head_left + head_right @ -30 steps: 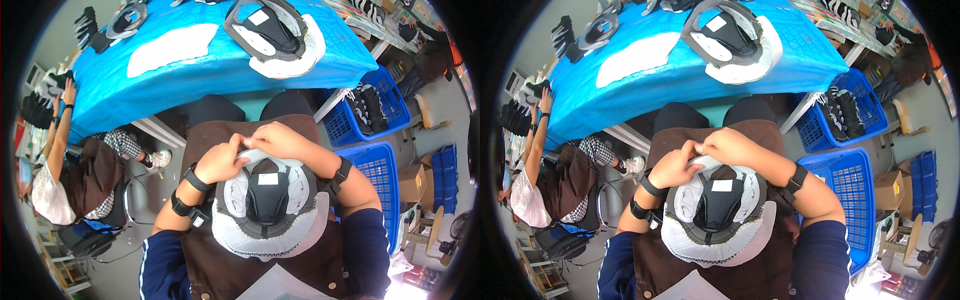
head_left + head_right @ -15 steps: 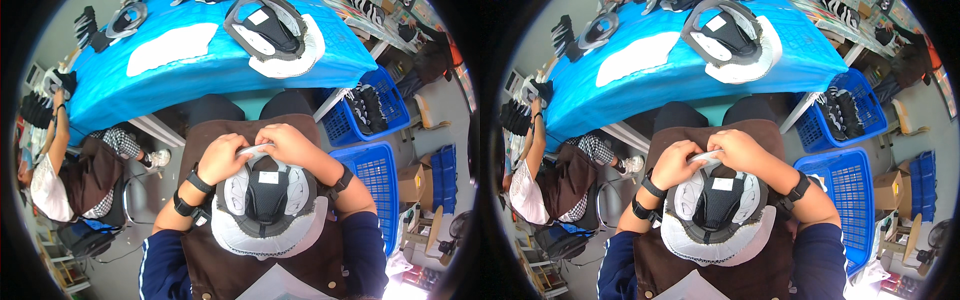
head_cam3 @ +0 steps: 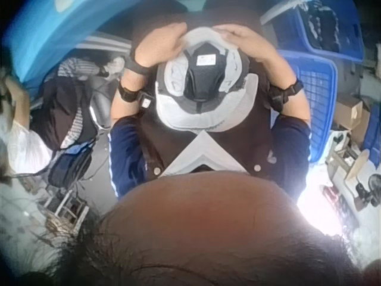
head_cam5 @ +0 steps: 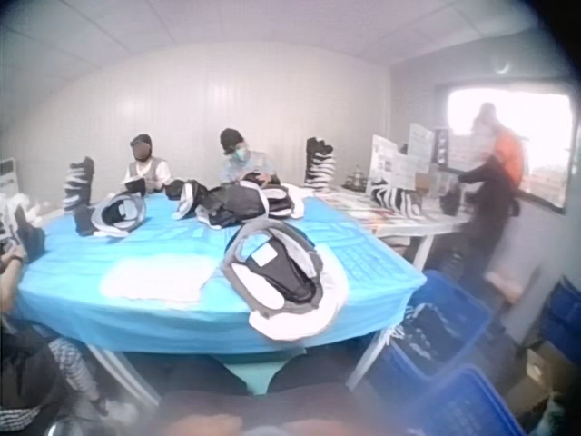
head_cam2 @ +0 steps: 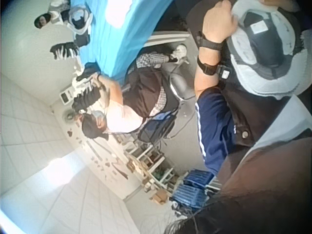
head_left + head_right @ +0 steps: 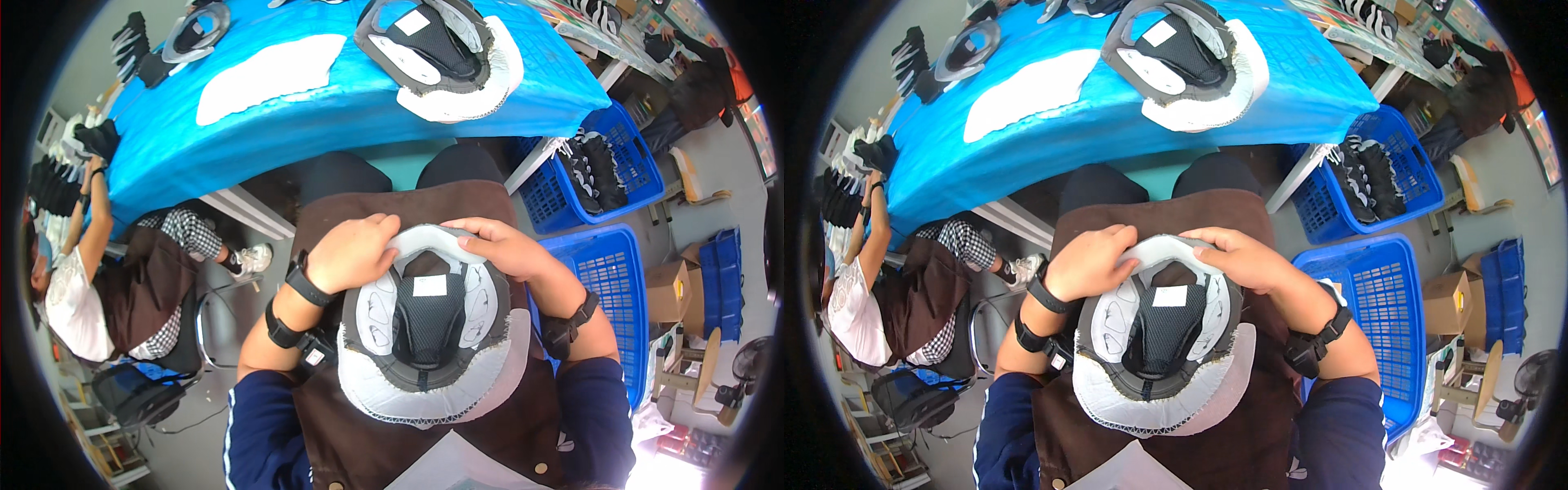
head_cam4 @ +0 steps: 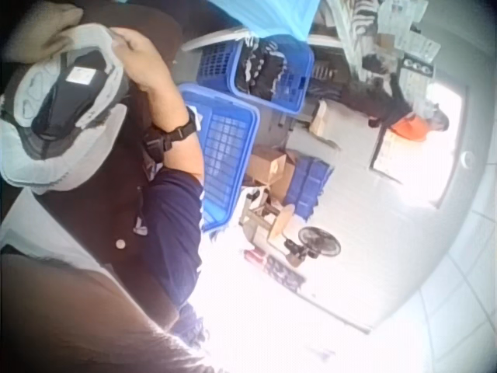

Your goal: The person places a lining into the interior of a shoe upper and presses it down by hand before placing the shoe upper into a blue plastic basket.

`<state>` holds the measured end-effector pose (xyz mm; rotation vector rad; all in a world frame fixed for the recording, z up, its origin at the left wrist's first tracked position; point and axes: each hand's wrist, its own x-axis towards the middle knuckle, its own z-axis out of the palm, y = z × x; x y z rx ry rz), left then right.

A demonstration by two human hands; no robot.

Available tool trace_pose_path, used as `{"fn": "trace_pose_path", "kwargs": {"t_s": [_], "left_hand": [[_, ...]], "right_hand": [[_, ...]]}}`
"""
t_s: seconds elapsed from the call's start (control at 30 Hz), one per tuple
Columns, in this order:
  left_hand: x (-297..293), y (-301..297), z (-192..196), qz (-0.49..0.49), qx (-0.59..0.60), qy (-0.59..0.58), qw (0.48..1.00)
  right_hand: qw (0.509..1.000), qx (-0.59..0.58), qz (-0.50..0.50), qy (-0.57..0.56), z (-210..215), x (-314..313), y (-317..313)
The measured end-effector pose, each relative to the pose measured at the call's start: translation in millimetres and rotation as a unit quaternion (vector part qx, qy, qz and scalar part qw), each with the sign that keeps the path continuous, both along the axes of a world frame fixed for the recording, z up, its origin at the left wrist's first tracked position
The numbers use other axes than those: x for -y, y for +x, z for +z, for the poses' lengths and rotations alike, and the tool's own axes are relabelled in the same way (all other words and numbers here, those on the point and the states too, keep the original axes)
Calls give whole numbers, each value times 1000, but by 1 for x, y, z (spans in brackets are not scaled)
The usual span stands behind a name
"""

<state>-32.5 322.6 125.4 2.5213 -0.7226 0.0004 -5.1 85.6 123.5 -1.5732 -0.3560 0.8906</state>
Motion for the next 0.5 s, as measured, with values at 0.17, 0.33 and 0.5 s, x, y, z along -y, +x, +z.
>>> {"fn": "trace_pose_path", "kwargs": {"t_s": [0.17, 0.33, 0.5], "left_hand": [[25, 43, 9, -219, -13, -115, 969], [46, 52, 0, -224, -59, -61, 971], [60, 51, -8, -232, -105, -52, 966]], "right_hand": [[999, -7, -34, 40, -2, 4, -3], [991, -50, -70, 100, -22, 18, -5], [983, -94, -89, 131, -41, 31, -13]]}}
